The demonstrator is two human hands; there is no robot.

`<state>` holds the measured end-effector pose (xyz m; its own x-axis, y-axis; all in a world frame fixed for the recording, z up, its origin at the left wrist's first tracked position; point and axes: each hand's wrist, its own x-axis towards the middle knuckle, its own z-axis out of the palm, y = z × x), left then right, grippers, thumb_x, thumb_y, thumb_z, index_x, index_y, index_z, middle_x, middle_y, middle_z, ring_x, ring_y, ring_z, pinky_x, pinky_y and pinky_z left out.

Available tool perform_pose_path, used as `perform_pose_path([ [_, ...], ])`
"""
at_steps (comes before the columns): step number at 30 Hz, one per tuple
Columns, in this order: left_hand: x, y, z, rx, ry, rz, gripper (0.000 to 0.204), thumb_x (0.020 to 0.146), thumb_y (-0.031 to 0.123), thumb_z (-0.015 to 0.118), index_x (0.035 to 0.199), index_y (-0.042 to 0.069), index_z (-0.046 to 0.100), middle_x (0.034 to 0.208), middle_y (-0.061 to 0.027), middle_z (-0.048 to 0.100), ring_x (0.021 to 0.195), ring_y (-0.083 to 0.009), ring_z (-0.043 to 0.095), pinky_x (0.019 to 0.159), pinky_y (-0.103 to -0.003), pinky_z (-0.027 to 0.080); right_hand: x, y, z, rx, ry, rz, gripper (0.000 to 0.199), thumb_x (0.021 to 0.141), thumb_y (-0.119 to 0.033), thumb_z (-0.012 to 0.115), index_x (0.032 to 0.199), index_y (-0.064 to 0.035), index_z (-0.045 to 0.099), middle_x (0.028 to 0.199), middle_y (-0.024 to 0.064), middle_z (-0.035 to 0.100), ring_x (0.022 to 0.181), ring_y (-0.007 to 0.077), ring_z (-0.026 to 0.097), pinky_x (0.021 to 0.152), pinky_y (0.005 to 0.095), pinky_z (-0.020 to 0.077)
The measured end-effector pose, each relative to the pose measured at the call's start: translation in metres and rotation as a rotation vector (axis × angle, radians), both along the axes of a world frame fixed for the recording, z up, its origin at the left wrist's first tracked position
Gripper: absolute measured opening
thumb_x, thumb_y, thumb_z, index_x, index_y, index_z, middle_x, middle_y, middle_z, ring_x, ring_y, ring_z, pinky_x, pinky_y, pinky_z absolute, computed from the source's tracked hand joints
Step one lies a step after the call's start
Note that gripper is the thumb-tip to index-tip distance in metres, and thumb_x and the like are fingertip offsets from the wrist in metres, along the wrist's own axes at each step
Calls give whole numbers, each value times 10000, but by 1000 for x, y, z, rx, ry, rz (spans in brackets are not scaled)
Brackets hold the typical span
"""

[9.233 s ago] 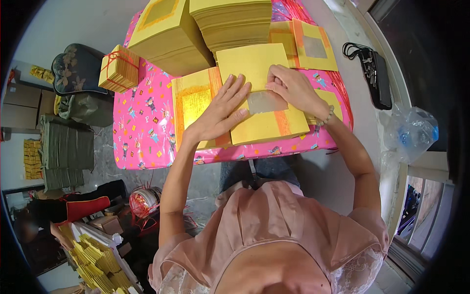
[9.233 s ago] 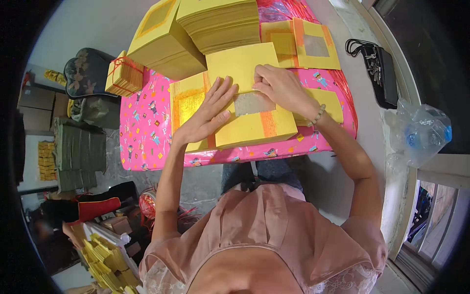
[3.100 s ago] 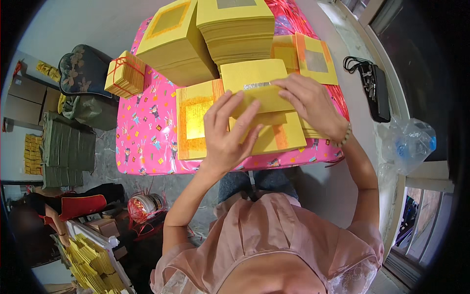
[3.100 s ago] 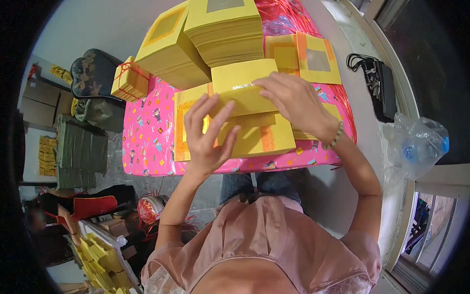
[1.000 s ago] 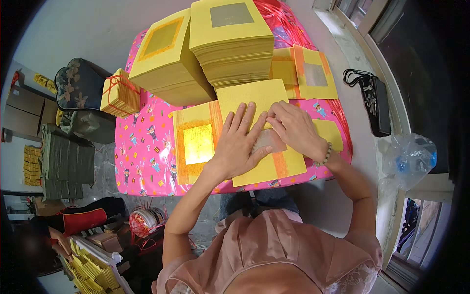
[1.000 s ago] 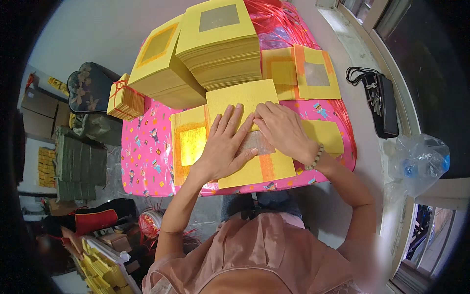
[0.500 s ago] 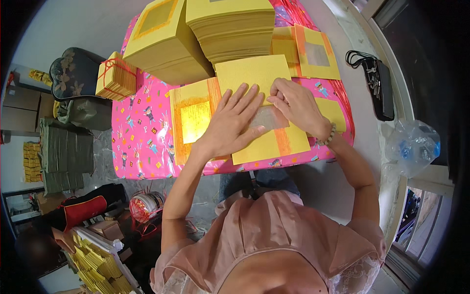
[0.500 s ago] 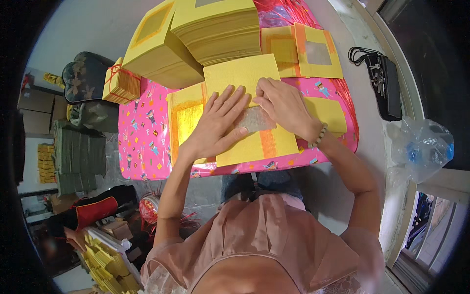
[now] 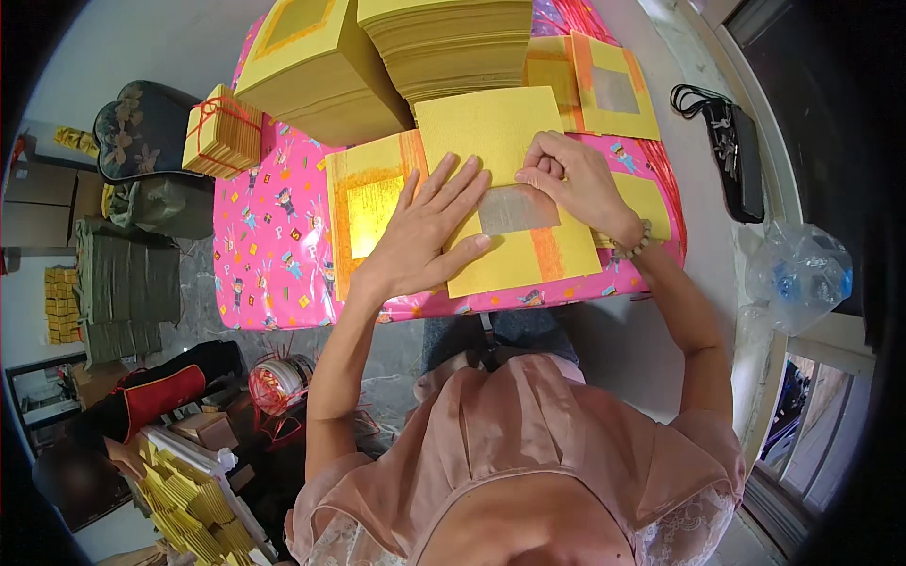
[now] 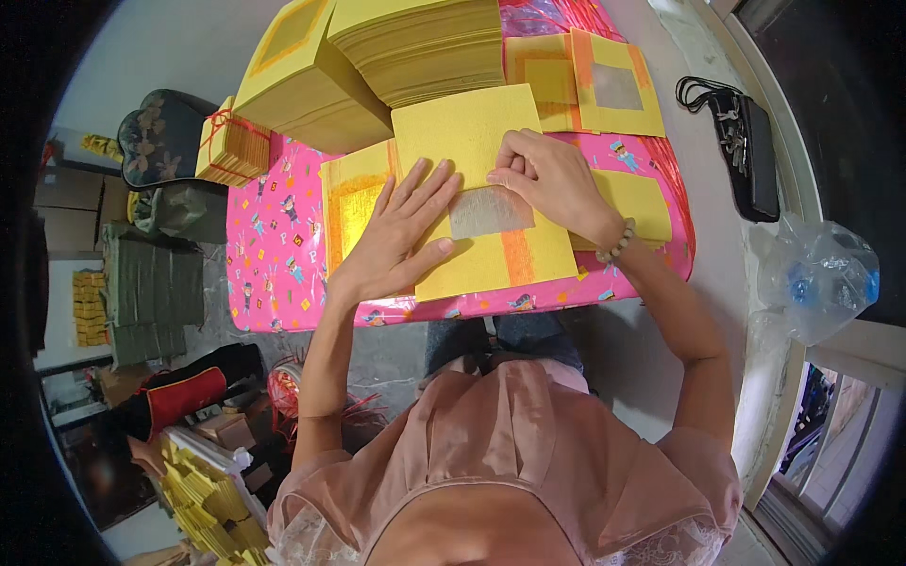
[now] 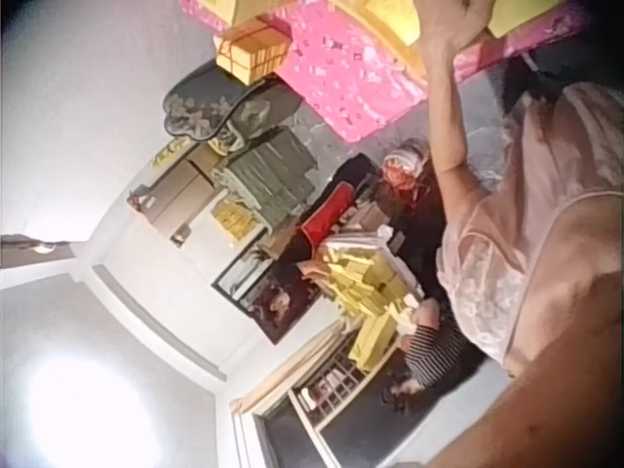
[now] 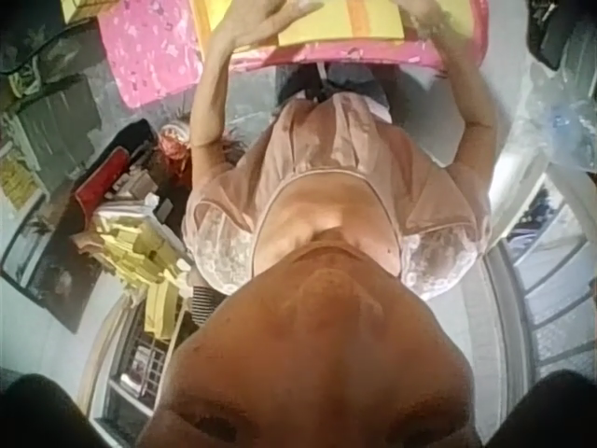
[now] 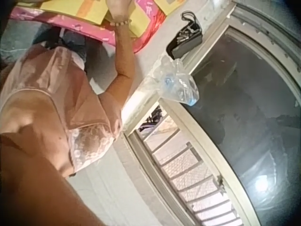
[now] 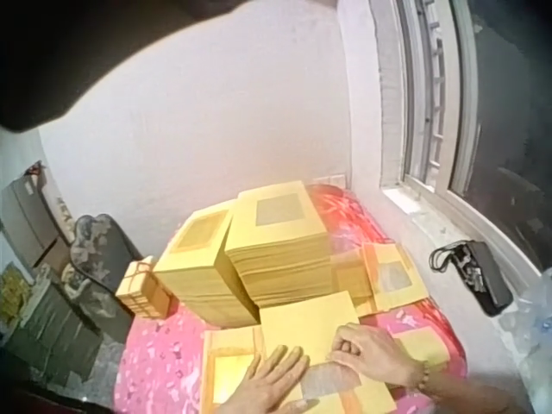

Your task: Sorting and stacking yellow and gold joss paper sheets.

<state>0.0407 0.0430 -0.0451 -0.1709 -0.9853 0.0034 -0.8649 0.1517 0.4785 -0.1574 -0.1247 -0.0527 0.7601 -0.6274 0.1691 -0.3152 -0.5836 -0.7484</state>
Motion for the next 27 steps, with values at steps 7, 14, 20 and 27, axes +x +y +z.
perform_pose_path([
  [7, 6, 4, -6, 35, 61, 14, 686, 1008, 526, 390, 1582, 176, 253, 1656, -95, 167, 1532, -334, 84, 1212, -541, 19, 0, -1, -2, -43, 3, 18, 221, 835, -177, 756, 820, -22, 600, 760, 75, 583, 673, 209, 596, 620, 332, 470],
  [14, 11, 0, -3, -1, 106, 35, 671, 1006, 550, 406, 1548, 161, 343, 1623, -113, 266, 1519, -317, 168, 1196, -576, 58, -4, -1, 3, -17, 5, 46, 246, 833, -205, 753, 945, -32, 620, 831, 86, 583, 763, 234, 606, 676, 346, 487],
  [20, 1, -12, 6, -260, -12, 78, 511, 954, 385, 585, 1392, 126, 537, 1389, -125, 542, 1311, -322, 453, 1127, -549, 221, -5, -13, 0, -837, -85, 161, 395, 815, -274, 742, 1122, -36, 667, 901, 63, 618, 874, 244, 609, 799, 361, 499],
  [27, -10, -41, 4, -491, -243, 169, 346, 843, 222, 723, 1184, 172, 695, 991, -39, 655, 1011, -252, 563, 988, -459, 343, -3, -24, -7, -985, -78, 212, 242, 843, -304, 705, 942, -89, 655, 874, 38, 607, 824, 218, 614, 747, 351, 475],
])
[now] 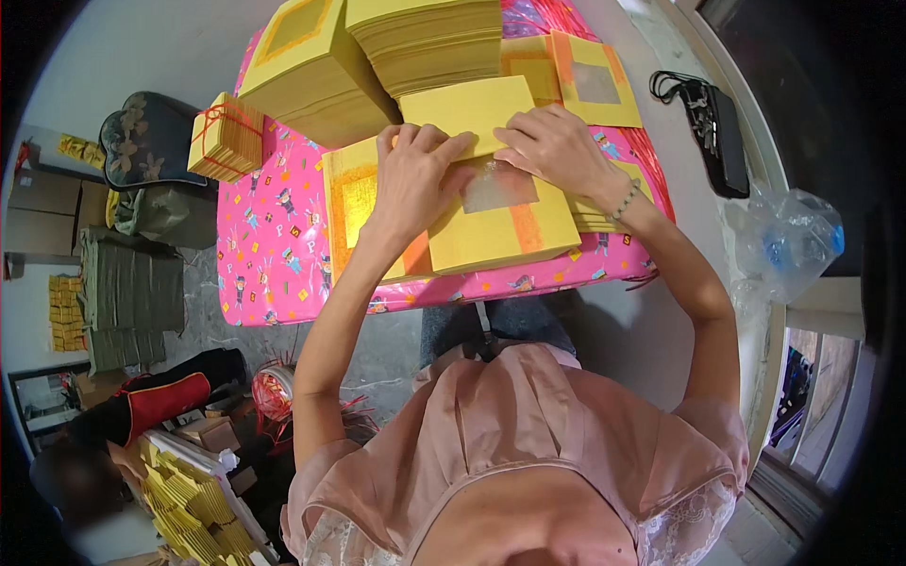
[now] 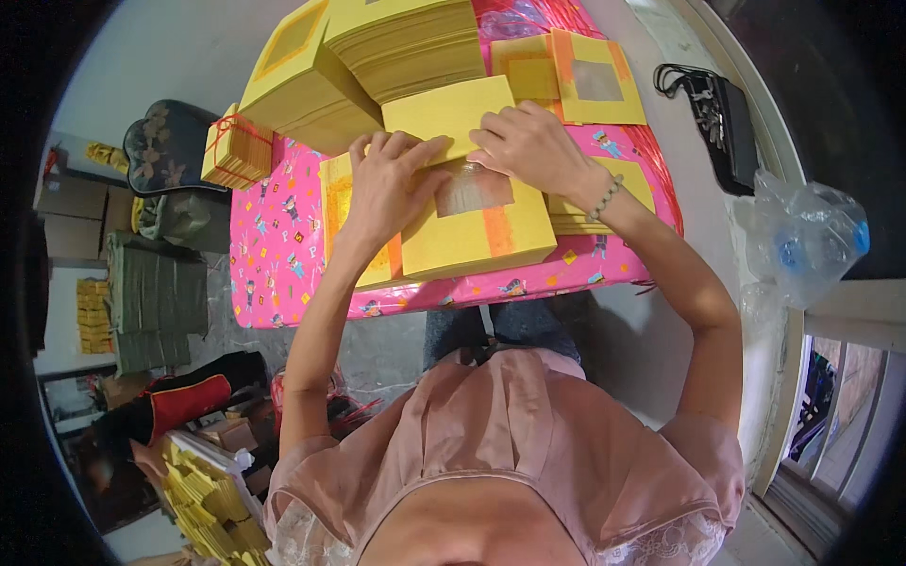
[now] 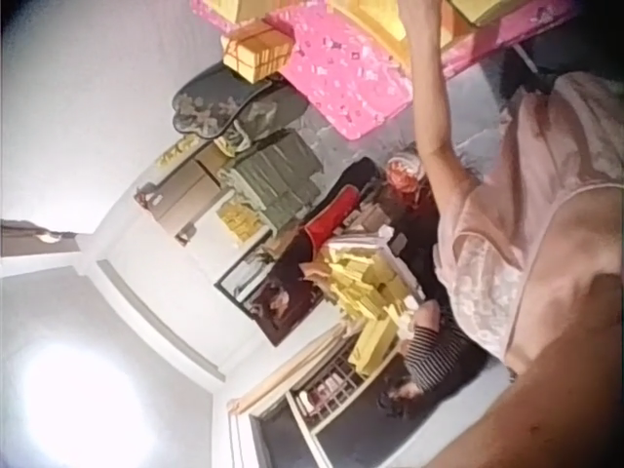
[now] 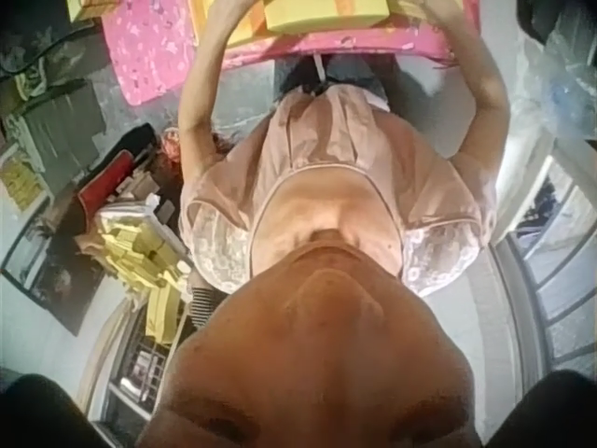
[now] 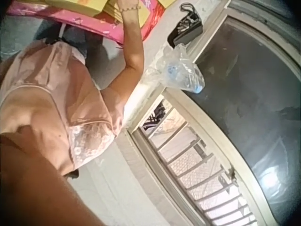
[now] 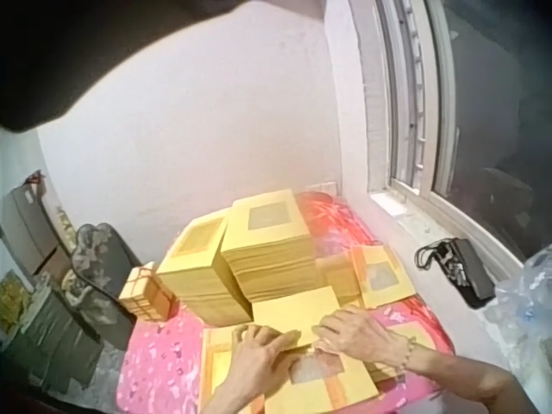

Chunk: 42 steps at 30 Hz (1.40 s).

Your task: Sorting and stacking yellow and gold joss paper sheets.

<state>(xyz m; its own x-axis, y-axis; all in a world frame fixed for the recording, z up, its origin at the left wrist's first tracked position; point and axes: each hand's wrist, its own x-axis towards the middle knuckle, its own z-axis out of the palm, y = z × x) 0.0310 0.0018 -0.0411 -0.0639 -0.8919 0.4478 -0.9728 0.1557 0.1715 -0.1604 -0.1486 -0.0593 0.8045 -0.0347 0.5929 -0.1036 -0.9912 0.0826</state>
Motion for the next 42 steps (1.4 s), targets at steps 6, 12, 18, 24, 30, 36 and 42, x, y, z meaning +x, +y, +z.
perform_pose_path([
  [6, 4, -11, 4, -253, -212, 15, 297, 798, 161, 753, 1088, 222, 741, 869, 29, 663, 839, -182, 593, 883, -395, 397, -8, 11, 21, 346, -159, -157, 377, 887, -366, 692, 1094, -54, 653, 1013, 97, 608, 951, 288, 614, 835, 378, 488],
  [12, -20, -11, 25, -430, -264, -6, 341, 762, 141, 751, 1094, 214, 717, 930, 56, 656, 828, -164, 562, 887, -387, 417, -40, 8, 47, 1516, -180, -324, 635, 973, -403, 627, 1326, 106, 485, 1267, 181, 593, 1143, 225, 609, 924, 349, 522],
  [18, -65, -10, 32, -368, -257, -110, 342, 785, 160, 682, 1121, 218, 698, 958, 37, 640, 900, -182, 575, 907, -393, 423, -87, 16, 35, 1842, -445, -199, 455, 998, -227, 599, 1344, 51, 500, 1203, 123, 634, 1058, 174, 634, 871, 313, 533],
  [24, -133, 22, 17, -290, 2, -386, 413, 755, 161, 726, 1161, 109, 674, 1117, -90, 631, 1035, -259, 581, 854, -410, 469, -157, -5, -5, 1781, -491, -280, 453, 995, -180, 588, 1391, -2, 458, 1193, 73, 645, 1023, 145, 635, 850, 305, 528],
  [30, -203, 43, -52, 115, 193, -432, 697, 759, 147, 758, 1360, -63, 475, 1389, -235, 474, 1267, -387, 462, 1036, -454, 422, -185, 2, -51, 1723, -497, -487, 391, 1007, -156, 560, 1367, -39, 463, 1162, 75, 655, 979, 127, 636, 775, 276, 537],
  [36, -222, 23, -100, 224, 236, -250, 964, 699, 81, 786, 1463, -136, 240, 1520, -334, 255, 1406, -496, 284, 1151, -503, 307, -186, 3, -92, 1620, -468, -558, 368, 1007, -131, 545, 1347, -28, 451, 1100, 76, 666, 867, 99, 639, 634, 226, 527],
  [42, -222, 12, -114, 170, 197, -214, 1004, 666, 67, 789, 1476, -128, 229, 1547, -327, 217, 1437, -498, 232, 1153, -513, 292, -186, 5, -112, 1566, -462, -602, 361, 995, -88, 536, 1331, -3, 435, 1050, 102, 665, 829, 113, 645, 590, 232, 531],
])
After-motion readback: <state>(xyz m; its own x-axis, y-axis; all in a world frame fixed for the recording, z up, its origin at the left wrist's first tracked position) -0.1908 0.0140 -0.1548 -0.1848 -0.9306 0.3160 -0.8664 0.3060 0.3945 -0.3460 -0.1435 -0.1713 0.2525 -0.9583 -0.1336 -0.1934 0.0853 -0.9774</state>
